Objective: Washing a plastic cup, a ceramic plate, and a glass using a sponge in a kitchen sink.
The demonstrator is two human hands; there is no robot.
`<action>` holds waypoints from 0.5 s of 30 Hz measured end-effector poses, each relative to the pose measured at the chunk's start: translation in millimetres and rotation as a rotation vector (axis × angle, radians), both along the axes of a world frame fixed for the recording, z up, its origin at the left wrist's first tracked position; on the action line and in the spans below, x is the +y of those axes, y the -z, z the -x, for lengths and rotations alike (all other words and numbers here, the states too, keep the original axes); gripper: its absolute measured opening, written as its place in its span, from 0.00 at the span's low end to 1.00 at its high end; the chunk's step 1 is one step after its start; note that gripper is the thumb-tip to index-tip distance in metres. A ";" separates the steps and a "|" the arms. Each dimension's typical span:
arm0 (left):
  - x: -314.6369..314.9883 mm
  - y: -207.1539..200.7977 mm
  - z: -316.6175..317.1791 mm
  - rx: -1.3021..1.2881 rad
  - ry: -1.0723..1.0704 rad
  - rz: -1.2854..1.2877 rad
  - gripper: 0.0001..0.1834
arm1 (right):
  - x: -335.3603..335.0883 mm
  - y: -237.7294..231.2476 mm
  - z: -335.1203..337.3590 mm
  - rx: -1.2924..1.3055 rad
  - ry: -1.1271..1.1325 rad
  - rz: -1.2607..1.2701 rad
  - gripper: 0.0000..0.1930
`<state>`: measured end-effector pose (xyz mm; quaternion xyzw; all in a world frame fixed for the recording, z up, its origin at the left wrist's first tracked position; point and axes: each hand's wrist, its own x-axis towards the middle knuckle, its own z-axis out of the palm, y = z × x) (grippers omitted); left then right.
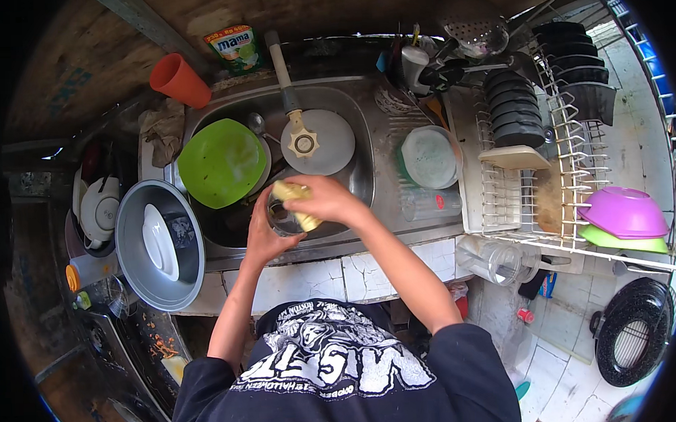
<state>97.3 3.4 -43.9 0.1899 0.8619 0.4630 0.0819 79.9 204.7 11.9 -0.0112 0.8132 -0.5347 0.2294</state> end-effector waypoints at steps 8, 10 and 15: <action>-15.8 33.3 28.1 -0.911 -0.300 -0.491 0.46 | 11.7 -9.6 18.5 -0.089 0.186 -0.021 0.27; -21.0 28.3 26.4 -1.106 -0.190 -0.660 0.33 | 20.8 -10.5 8.2 -0.188 0.139 0.097 0.25; -15.4 24.6 15.1 -1.504 -0.399 -0.748 0.32 | 23.2 -22.6 -13.3 -0.430 0.243 0.447 0.21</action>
